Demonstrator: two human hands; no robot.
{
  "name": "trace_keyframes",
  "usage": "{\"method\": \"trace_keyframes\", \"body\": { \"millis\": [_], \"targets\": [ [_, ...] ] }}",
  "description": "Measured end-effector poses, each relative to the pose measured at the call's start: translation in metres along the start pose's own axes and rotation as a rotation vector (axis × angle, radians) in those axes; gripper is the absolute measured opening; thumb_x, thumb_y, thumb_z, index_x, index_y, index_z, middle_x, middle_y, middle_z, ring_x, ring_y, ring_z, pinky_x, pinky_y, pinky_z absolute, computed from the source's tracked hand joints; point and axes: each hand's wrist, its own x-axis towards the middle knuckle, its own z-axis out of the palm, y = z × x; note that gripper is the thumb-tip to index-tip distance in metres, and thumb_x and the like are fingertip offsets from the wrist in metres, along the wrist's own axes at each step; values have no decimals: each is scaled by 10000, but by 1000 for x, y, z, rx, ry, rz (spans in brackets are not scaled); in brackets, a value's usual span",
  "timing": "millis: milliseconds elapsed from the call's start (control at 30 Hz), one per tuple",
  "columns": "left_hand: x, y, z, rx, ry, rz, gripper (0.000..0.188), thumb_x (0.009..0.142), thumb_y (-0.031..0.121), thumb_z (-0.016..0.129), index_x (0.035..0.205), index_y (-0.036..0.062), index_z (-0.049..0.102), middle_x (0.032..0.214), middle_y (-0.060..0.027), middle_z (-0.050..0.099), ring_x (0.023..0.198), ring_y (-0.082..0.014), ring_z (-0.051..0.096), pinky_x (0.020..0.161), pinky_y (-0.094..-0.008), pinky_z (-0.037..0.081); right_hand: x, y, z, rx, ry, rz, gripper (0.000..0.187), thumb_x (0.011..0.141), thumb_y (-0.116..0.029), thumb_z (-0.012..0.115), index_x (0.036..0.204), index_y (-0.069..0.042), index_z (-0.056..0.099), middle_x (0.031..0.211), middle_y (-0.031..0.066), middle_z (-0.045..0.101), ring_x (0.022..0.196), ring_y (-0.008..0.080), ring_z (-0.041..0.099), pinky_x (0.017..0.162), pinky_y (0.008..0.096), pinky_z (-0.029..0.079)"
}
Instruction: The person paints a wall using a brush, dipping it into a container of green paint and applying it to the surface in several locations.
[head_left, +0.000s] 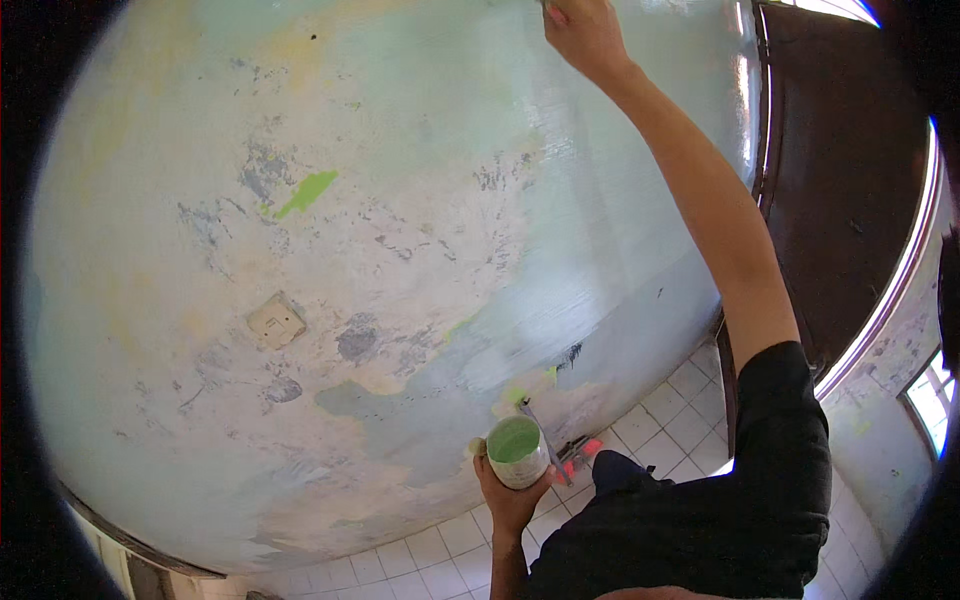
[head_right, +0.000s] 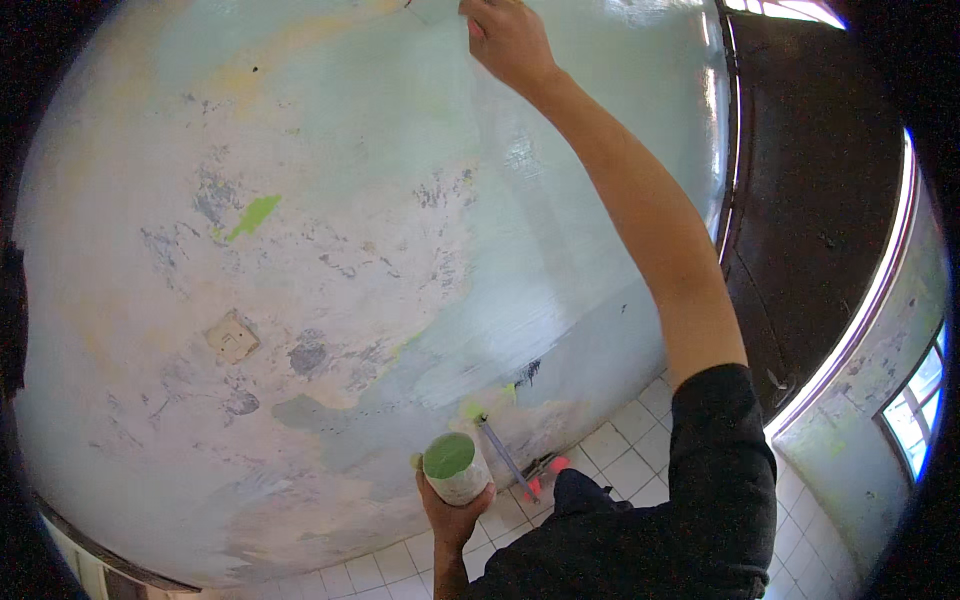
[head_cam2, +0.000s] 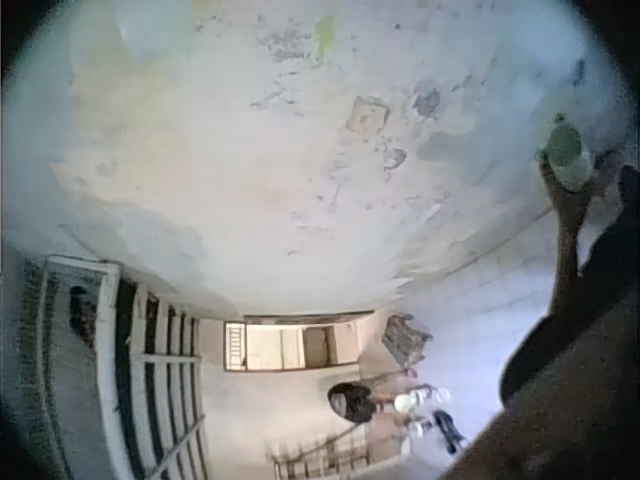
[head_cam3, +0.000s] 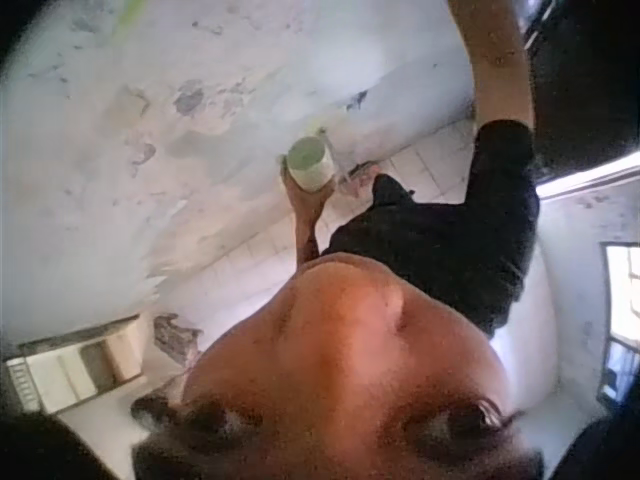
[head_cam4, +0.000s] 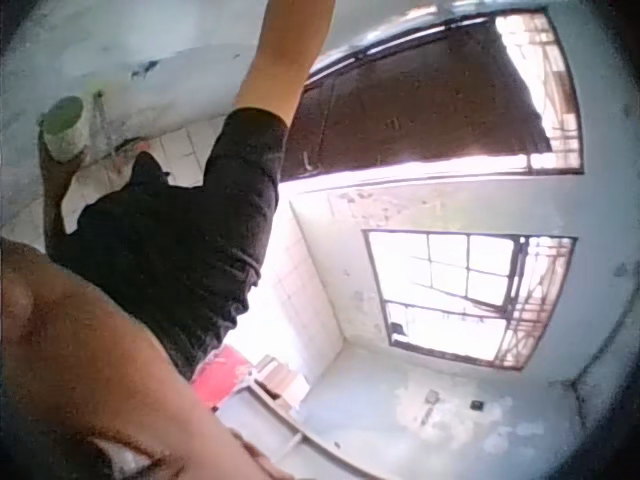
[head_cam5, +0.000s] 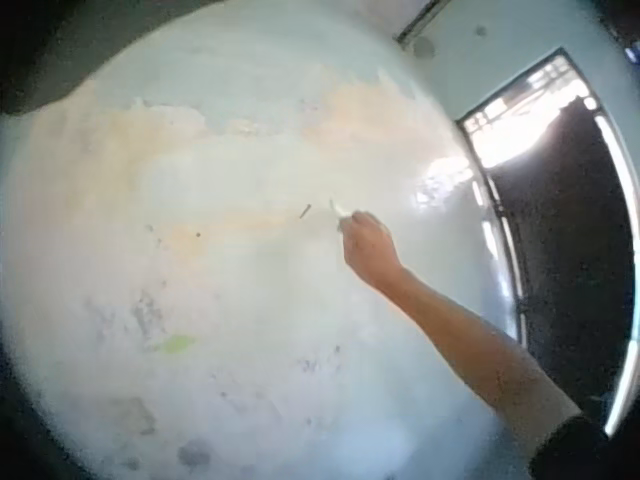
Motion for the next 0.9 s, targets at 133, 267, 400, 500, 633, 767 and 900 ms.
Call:
{"method": "trace_keyframes", "body": {
  "millis": [133, 267, 400, 500, 633, 767, 900],
  "targets": [
    [2, -1, 12, -265, 61, -93, 914, 629, 278, 1009, 1365, 0, 545, 1338, -178, 511, 1293, -364, 527, 1084, -485, 443, 23, -10, 48, -52, -219, 31, 312, 804, -31, 714, 1109, -95, 710, 1007, 86, 700, 987, 308, 678, 840, 432, 582],
    [-2, -2, 12, -276, 88, -114, 929, 629, 282, 1012, 1377, -3, 540, 1344, -175, 507, 1301, -353, 526, 1088, -476, 442, 0, -121, 33, 280, -171, -196, 226, 846, 30, 640, 1027, -93, 694, 1044, 84, 717, 987, 308, 684, 808, 411, 567],
    [-4, -3, 8, -142, 34, -89, 963, 637, 240, 1002, 1412, 11, 478, 1354, -158, 527, 1270, -322, 564, 1073, -460, 473, 15, -129, 3, 250, 48, 79, 134, 837, -4, 649, 937, -88, 681, 874, 103, 691, 788, 341, 667, 684, 442, 547],
    [-9, -6, 7, -18, 22, -28, 1003, 643, 207, 995, 1446, 25, 423, 1353, -132, 548, 1244, -281, 599, 1055, -441, 504, 47, -99, 23, 129, 81, 266, 96, 840, -46, 629, 901, -60, 702, 818, 190, 667, 820, 406, 668, 729, 502, 549],
    [-14, -6, 6, -97, 49, -54, 1021, 640, 195, 994, 1466, 21, 418, 1359, -138, 554, 1247, -280, 598, 1057, -438, 500, 76, -137, 76, 331, 85, 198, 64, 827, -13, 603, 859, -28, 657, 811, 265, 665, 796, 487, 644, 712, 557, 523],
    [-21, 0, -1, -226, 99, -134, 1026, 646, 176, 989, 1476, 20, 407, 1358, -144, 560, 1240, -280, 602, 1049, -438, 506, 99, -150, 52, 598, 207, 255, 86, 836, -20, 580, 773, -7, 637, 758, 306, 631, 735, 504, 624, 670, 578, 494],
    [-23, 1, -5, -61, 85, -30, 1023, 662, 168, 987, 1478, 17, 389, 1350, -138, 572, 1233, -276, 608, 1038, -437, 516, 110, -95, 49, 187, 180, 321, 89, 860, -78, 606, 836, -27, 675, 767, 261, 668, 769, 480, 648, 696, 567, 515]
  ]
}}
